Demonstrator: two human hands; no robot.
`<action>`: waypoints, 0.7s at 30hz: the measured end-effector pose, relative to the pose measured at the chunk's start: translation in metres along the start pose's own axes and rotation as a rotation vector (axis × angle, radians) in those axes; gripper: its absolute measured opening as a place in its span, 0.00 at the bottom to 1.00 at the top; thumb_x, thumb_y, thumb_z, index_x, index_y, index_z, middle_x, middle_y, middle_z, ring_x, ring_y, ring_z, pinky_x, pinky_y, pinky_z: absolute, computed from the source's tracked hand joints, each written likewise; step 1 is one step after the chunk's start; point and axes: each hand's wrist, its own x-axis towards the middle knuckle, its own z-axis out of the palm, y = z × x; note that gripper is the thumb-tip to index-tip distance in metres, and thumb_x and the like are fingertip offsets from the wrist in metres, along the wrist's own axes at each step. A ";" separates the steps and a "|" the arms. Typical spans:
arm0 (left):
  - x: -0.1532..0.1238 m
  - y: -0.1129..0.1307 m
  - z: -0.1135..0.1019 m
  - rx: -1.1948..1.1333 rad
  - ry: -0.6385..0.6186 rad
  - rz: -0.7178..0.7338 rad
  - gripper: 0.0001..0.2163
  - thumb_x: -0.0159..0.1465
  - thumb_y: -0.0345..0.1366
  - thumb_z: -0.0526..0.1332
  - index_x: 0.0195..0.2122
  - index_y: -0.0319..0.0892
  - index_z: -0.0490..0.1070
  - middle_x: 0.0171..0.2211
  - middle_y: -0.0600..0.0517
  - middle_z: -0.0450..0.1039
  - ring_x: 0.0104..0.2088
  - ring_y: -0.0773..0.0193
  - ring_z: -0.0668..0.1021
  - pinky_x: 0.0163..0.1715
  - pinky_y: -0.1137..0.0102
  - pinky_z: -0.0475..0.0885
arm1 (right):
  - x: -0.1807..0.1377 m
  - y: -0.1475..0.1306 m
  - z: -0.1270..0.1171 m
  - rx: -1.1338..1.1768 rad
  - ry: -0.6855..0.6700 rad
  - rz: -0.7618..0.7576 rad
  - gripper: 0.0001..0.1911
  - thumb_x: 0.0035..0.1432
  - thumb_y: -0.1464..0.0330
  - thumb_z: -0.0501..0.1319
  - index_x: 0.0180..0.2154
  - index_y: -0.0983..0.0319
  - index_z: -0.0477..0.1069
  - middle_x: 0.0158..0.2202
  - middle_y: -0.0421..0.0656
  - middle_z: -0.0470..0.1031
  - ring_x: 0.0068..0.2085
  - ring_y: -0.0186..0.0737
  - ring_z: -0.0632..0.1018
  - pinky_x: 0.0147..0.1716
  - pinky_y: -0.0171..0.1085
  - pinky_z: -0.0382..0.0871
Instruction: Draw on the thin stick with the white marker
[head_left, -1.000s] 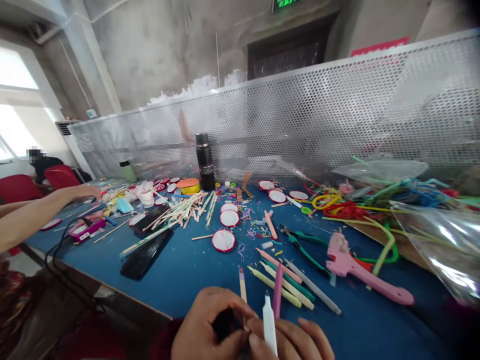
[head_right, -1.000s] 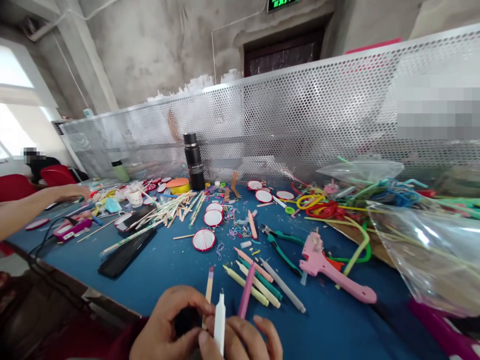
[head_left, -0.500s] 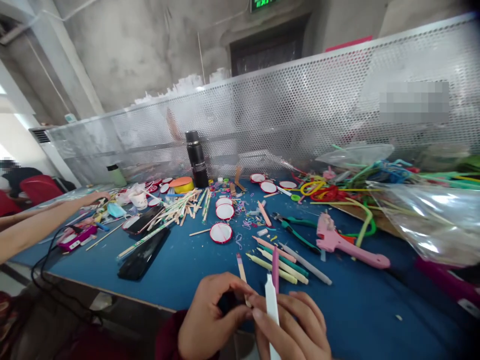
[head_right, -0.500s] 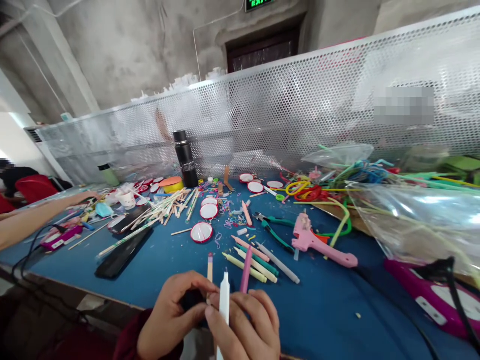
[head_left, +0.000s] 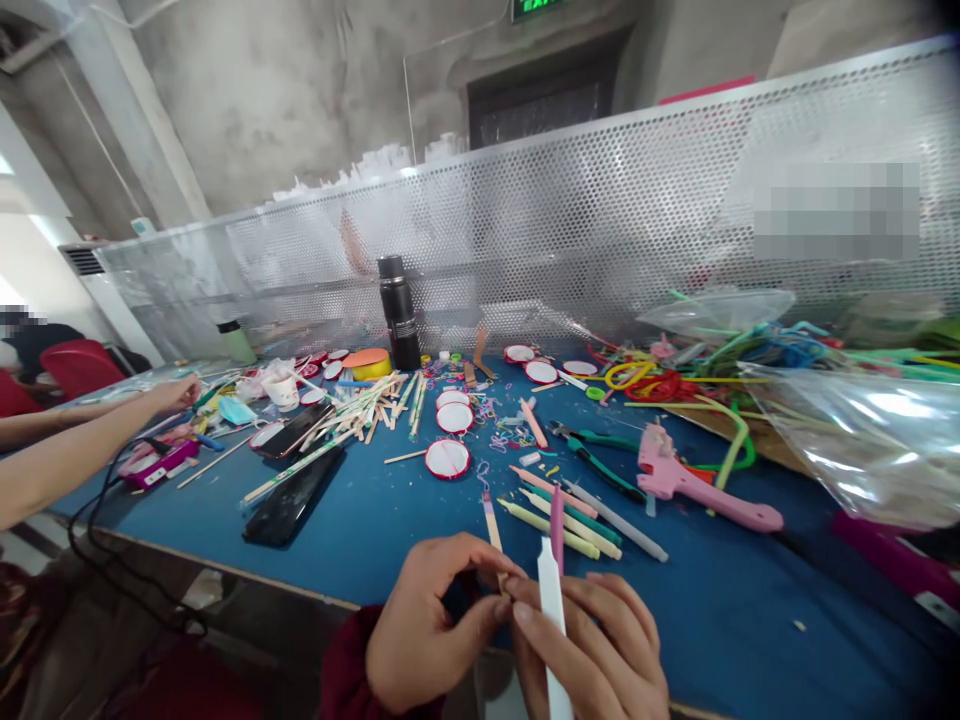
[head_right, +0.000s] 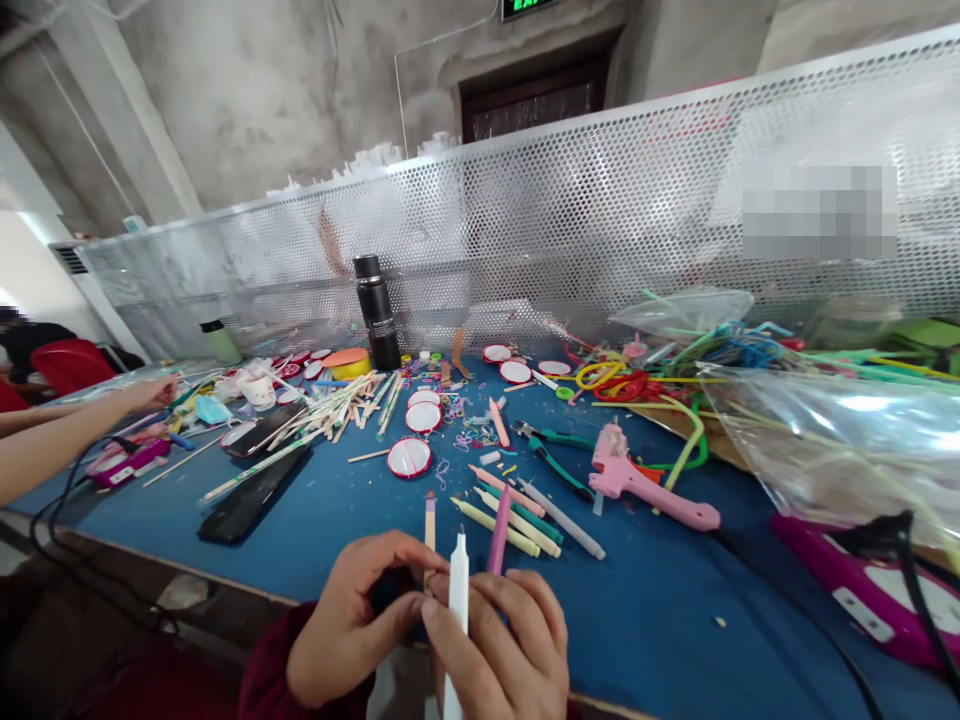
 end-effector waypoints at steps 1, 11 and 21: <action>0.000 0.000 0.000 0.000 -0.004 0.000 0.11 0.69 0.46 0.64 0.45 0.47 0.81 0.40 0.53 0.83 0.41 0.62 0.81 0.46 0.71 0.68 | 0.001 0.000 0.000 -0.004 0.010 0.001 0.07 0.62 0.74 0.67 0.42 0.59 0.78 0.40 0.40 0.87 0.42 0.41 0.82 0.50 0.47 0.70; 0.003 -0.003 0.002 -0.136 -0.023 -0.031 0.08 0.72 0.42 0.62 0.43 0.46 0.79 0.40 0.52 0.83 0.41 0.64 0.82 0.44 0.73 0.71 | 0.004 0.000 -0.001 -0.019 0.015 -0.022 0.09 0.59 0.75 0.70 0.41 0.58 0.78 0.39 0.40 0.86 0.41 0.39 0.83 0.48 0.44 0.73; 0.010 -0.008 0.002 -0.505 -0.077 -0.264 0.22 0.65 0.48 0.70 0.53 0.42 0.67 0.37 0.48 0.84 0.40 0.59 0.84 0.43 0.69 0.73 | 0.001 -0.003 0.005 -0.021 0.050 0.014 0.05 0.62 0.73 0.68 0.40 0.59 0.79 0.39 0.39 0.86 0.42 0.40 0.82 0.51 0.46 0.70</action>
